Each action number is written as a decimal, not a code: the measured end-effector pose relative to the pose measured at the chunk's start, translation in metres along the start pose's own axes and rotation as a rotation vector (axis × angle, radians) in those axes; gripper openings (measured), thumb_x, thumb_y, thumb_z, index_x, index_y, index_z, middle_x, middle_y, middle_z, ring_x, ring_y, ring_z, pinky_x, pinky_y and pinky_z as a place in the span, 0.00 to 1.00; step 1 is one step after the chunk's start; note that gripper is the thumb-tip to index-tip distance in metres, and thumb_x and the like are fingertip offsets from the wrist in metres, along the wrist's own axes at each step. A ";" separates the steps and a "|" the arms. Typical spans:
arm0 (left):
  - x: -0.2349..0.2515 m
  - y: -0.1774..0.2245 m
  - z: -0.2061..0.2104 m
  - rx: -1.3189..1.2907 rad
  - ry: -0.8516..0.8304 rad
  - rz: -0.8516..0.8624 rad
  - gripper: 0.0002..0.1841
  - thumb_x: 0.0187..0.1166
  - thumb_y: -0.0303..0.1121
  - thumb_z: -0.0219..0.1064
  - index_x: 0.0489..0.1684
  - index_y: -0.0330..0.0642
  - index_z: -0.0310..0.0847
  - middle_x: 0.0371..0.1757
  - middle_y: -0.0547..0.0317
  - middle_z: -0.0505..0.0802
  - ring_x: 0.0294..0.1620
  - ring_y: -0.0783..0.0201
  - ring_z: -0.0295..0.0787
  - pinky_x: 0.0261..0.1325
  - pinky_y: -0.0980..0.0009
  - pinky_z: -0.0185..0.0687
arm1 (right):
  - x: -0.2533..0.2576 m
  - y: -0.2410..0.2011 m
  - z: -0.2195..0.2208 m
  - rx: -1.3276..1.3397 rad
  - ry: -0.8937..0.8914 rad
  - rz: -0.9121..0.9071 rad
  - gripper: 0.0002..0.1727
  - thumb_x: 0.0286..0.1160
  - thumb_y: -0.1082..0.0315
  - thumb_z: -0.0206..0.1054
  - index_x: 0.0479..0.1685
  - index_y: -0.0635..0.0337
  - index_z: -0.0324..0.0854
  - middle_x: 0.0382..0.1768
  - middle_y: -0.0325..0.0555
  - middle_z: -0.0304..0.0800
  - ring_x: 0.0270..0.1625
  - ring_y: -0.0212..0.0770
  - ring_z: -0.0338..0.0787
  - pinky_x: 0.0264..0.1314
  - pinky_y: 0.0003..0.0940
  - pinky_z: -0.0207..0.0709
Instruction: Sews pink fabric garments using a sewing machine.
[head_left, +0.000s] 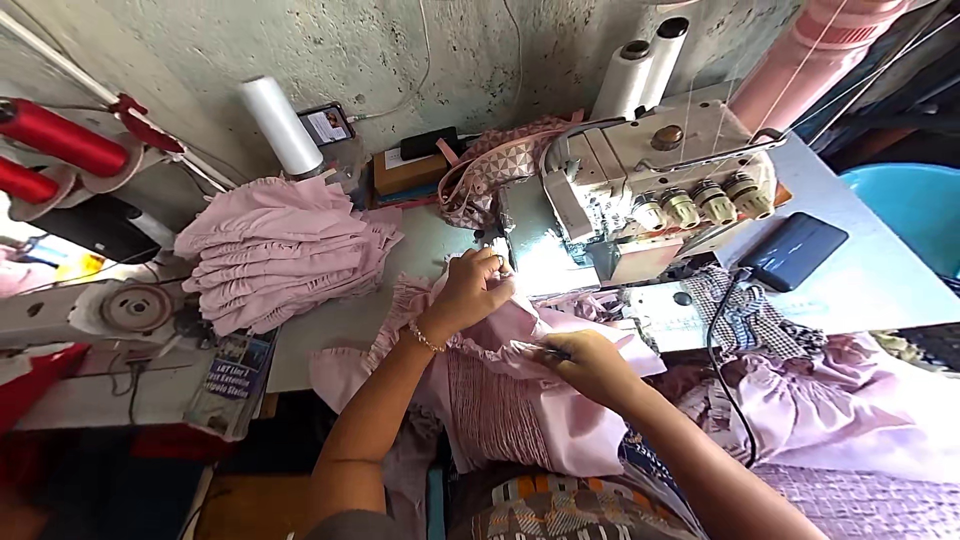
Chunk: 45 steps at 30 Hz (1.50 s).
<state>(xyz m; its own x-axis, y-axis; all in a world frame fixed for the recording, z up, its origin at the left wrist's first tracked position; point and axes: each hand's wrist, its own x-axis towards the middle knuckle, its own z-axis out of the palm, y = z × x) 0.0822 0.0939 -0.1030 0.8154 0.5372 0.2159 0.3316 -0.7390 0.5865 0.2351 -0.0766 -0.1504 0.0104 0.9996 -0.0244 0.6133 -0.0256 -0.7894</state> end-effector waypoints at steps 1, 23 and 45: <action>0.000 0.002 0.001 0.007 0.008 0.001 0.09 0.74 0.33 0.66 0.33 0.35 0.87 0.33 0.53 0.88 0.43 0.54 0.84 0.55 0.49 0.71 | 0.001 -0.002 0.000 -0.021 -0.016 0.010 0.24 0.84 0.50 0.62 0.30 0.64 0.86 0.22 0.52 0.83 0.32 0.53 0.86 0.38 0.57 0.73; -0.012 0.030 0.014 -0.420 -0.031 -0.291 0.15 0.88 0.31 0.59 0.27 0.39 0.80 0.20 0.72 0.76 0.22 0.82 0.69 0.31 0.82 0.65 | 0.023 0.001 0.009 0.506 0.569 -0.114 0.10 0.67 0.63 0.77 0.37 0.61 0.87 0.21 0.23 0.77 0.23 0.10 0.68 0.28 0.08 0.62; -0.011 0.027 0.003 -0.243 0.012 0.027 0.11 0.83 0.27 0.61 0.55 0.31 0.80 0.50 0.51 0.90 0.50 0.68 0.87 0.57 0.70 0.84 | 0.004 -0.006 0.029 -0.148 0.764 -0.352 0.08 0.69 0.68 0.67 0.35 0.60 0.92 0.26 0.47 0.93 0.25 0.44 0.92 0.23 0.42 0.80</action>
<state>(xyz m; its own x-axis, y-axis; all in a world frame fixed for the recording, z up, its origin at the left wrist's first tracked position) 0.0842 0.0669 -0.0920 0.8163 0.5243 0.2427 0.1844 -0.6346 0.7505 0.2086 -0.0723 -0.1640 0.2972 0.6810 0.6693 0.7767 0.2352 -0.5843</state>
